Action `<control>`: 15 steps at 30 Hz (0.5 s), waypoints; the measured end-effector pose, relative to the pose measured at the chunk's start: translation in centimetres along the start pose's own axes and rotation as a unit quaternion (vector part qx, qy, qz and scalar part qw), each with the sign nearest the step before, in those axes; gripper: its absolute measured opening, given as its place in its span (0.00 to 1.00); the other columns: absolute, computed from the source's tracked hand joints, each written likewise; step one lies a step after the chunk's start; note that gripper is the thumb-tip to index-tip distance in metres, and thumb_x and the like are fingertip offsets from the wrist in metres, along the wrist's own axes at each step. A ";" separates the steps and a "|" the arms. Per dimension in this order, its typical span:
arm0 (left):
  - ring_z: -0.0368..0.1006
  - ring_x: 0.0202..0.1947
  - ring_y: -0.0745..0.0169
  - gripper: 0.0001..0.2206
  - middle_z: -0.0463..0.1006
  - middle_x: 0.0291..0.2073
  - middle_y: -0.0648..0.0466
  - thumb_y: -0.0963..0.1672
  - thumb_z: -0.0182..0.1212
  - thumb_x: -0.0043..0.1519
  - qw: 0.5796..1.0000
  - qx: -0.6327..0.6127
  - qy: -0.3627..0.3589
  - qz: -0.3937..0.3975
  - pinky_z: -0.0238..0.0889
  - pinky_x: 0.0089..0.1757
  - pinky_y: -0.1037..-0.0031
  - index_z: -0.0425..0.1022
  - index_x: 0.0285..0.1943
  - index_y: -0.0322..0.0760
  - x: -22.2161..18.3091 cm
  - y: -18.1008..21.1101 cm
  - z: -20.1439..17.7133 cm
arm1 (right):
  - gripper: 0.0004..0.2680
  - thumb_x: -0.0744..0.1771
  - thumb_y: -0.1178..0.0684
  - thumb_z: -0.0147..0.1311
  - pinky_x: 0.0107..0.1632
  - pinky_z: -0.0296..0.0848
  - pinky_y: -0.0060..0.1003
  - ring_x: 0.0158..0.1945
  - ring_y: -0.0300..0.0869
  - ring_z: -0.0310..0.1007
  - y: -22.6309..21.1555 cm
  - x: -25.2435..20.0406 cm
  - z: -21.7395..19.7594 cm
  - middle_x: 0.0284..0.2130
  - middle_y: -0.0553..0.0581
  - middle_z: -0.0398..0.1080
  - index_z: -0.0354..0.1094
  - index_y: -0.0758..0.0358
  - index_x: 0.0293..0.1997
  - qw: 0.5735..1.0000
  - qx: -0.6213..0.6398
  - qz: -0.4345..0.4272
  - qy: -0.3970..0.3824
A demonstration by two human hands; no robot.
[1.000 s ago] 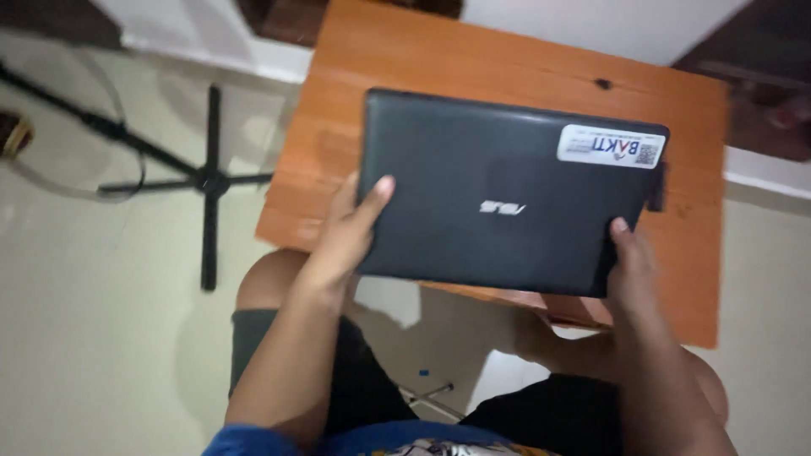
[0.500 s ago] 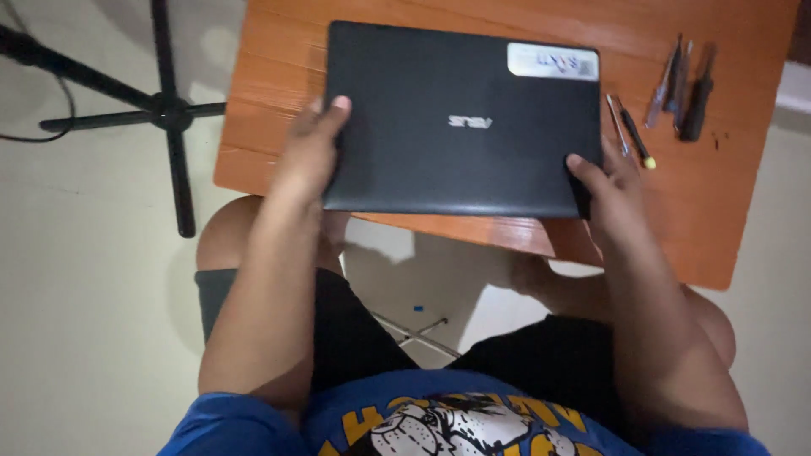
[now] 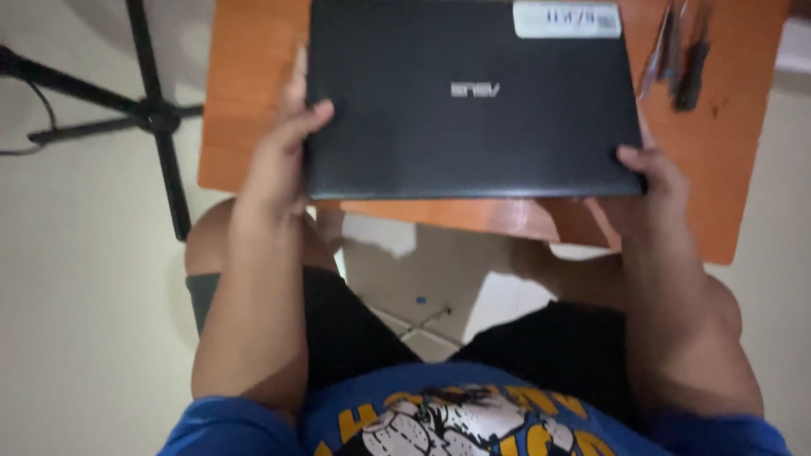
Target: Unscrewing the back cover of a laptop, prying it open, and inspecting the device.
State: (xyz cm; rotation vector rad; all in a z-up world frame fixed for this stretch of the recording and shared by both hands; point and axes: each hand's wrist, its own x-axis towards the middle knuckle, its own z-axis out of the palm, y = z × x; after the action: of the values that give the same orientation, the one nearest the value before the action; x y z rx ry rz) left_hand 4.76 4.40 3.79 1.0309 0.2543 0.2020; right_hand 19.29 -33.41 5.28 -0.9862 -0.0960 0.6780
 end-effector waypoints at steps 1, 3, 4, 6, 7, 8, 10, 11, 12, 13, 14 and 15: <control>0.56 0.77 0.53 0.39 0.55 0.78 0.47 0.45 0.62 0.61 1.000 0.001 -0.001 0.007 0.51 0.71 0.66 0.44 0.81 0.46 0.1 0.6 0.6 | 0.28 0.62 0.55 0.56 0.25 0.81 0.42 0.33 0.50 0.76 -0.4 0.0 0.6 0.45 0.60 0.71 0.57 0.67 0.72 1.000 -0.001 -0.004 -0.006; 0.69 0.67 0.51 0.44 0.63 0.74 0.46 0.45 0.63 0.57 0.994 -0.074 0.042 -0.069 0.65 0.60 0.68 0.41 0.83 0.50 -0.3 1.3 1.6 | 0.26 0.63 0.48 0.56 0.30 0.80 0.37 0.42 0.48 0.75 -0.7 -0.5 1.6 0.50 0.58 0.67 0.57 0.64 0.69 0.998 -0.047 0.005 -0.029; 0.69 0.67 0.51 0.44 0.63 0.74 0.46 0.45 0.63 0.57 0.994 -0.074 0.045 -0.067 0.65 0.60 0.68 0.41 0.83 0.50 -0.5 1.6 2.0 | 0.26 0.63 0.48 0.56 0.30 0.80 0.37 0.42 0.48 0.75 -0.5 -0.5 1.2 0.50 0.58 0.67 0.57 0.64 0.69 0.998 -0.047 0.007 -0.032; 0.69 0.66 0.52 0.44 0.64 0.73 0.47 0.45 0.62 0.55 0.992 -0.100 0.056 -0.055 0.65 0.61 0.67 0.43 0.82 0.49 -0.7 2.3 2.8 | 0.22 0.63 0.50 0.55 0.30 0.83 0.41 0.41 0.51 0.77 0.0 -0.2 0.5 0.47 0.60 0.69 0.60 0.67 0.63 0.999 -0.005 0.024 -0.026; 0.69 0.66 0.52 0.44 0.64 0.73 0.47 0.45 0.62 0.55 0.992 -0.099 0.057 -0.053 0.65 0.61 0.67 0.43 0.82 0.49 -0.8 2.5 2.8 | 0.22 0.63 0.50 0.55 0.30 0.83 0.41 0.41 0.51 0.77 0.0 -0.2 1.2 0.47 0.60 0.69 0.60 0.67 0.63 0.999 -0.004 0.023 -0.028; 0.70 0.64 0.52 0.42 0.66 0.72 0.48 0.45 0.61 0.55 0.990 -0.103 0.071 -0.058 0.66 0.59 0.67 0.46 0.82 0.49 -0.8 2.6 2.9 | 0.25 0.62 0.50 0.57 0.30 0.82 0.40 0.42 0.50 0.77 0.0 -0.2 1.8 0.48 0.59 0.68 0.58 0.66 0.66 0.999 -0.017 0.014 -0.025; 0.71 0.63 0.53 0.41 0.67 0.71 0.48 0.44 0.60 0.55 0.989 -0.106 0.083 -0.065 0.67 0.58 0.67 0.48 0.82 0.49 -0.8 2.4 2.7 | 0.27 0.62 0.50 0.58 0.30 0.82 0.39 0.43 0.48 0.76 0.3 -0.3 2.8 0.50 0.59 0.67 0.56 0.65 0.69 0.999 -0.028 0.005 -0.018; 0.70 0.64 0.52 0.43 0.66 0.72 0.47 0.45 0.63 0.55 0.990 -0.099 0.082 -0.053 0.66 0.59 0.67 0.47 0.82 0.49 -0.6 2.1 2.5 | 0.28 0.62 0.50 0.57 0.29 0.81 0.36 0.43 0.46 0.76 0.4 -0.4 3.3 0.52 0.58 0.67 0.56 0.63 0.71 0.999 -0.039 0.000 0.002; 0.70 0.65 0.51 0.45 0.64 0.73 0.46 0.46 0.67 0.54 0.992 -0.092 0.081 -0.042 0.66 0.60 0.67 0.45 0.82 0.48 -0.4 1.8 2.3 | 0.30 0.62 0.50 0.56 0.27 0.79 0.33 0.43 0.43 0.75 0.4 -0.4 3.7 0.53 0.56 0.67 0.55 0.60 0.74 0.999 -0.049 -0.004 0.023; 0.70 0.65 0.51 0.45 0.64 0.73 0.46 0.46 0.67 0.54 0.992 -0.092 0.076 -0.043 0.66 0.60 0.67 0.45 0.82 0.48 -0.3 1.2 1.9 | 0.30 0.62 0.50 0.56 0.27 0.79 0.33 0.43 0.43 0.75 0.7 -0.1 3.8 0.53 0.56 0.67 0.55 0.60 0.74 0.998 -0.049 -0.008 0.025; 0.69 0.67 0.53 0.43 0.64 0.72 0.46 0.45 0.66 0.56 0.994 -0.067 0.085 -0.022 0.65 0.62 0.69 0.47 0.81 0.46 -0.2 0.6 1.5 | 0.29 0.63 0.51 0.52 0.25 0.76 0.31 0.41 0.40 0.75 1.0 0.1 3.9 0.57 0.54 0.67 0.54 0.59 0.76 0.997 -0.056 -0.024 0.041; 0.67 0.68 0.56 0.40 0.64 0.72 0.47 0.45 0.66 0.58 0.995 -0.043 0.091 -0.001 0.63 0.63 0.71 0.48 0.81 0.44 0.1 -0.1 1.2 | 0.28 0.64 0.52 0.49 0.22 0.74 0.29 0.38 0.36 0.74 1.1 0.4 3.9 0.61 0.52 0.67 0.53 0.58 0.77 0.995 -0.065 -0.042 0.058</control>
State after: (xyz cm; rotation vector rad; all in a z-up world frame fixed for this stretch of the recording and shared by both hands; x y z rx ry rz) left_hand 5.28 3.40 4.31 0.9273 0.4074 0.3031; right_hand 17.60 -29.90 6.49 -1.1386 -0.0800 0.5420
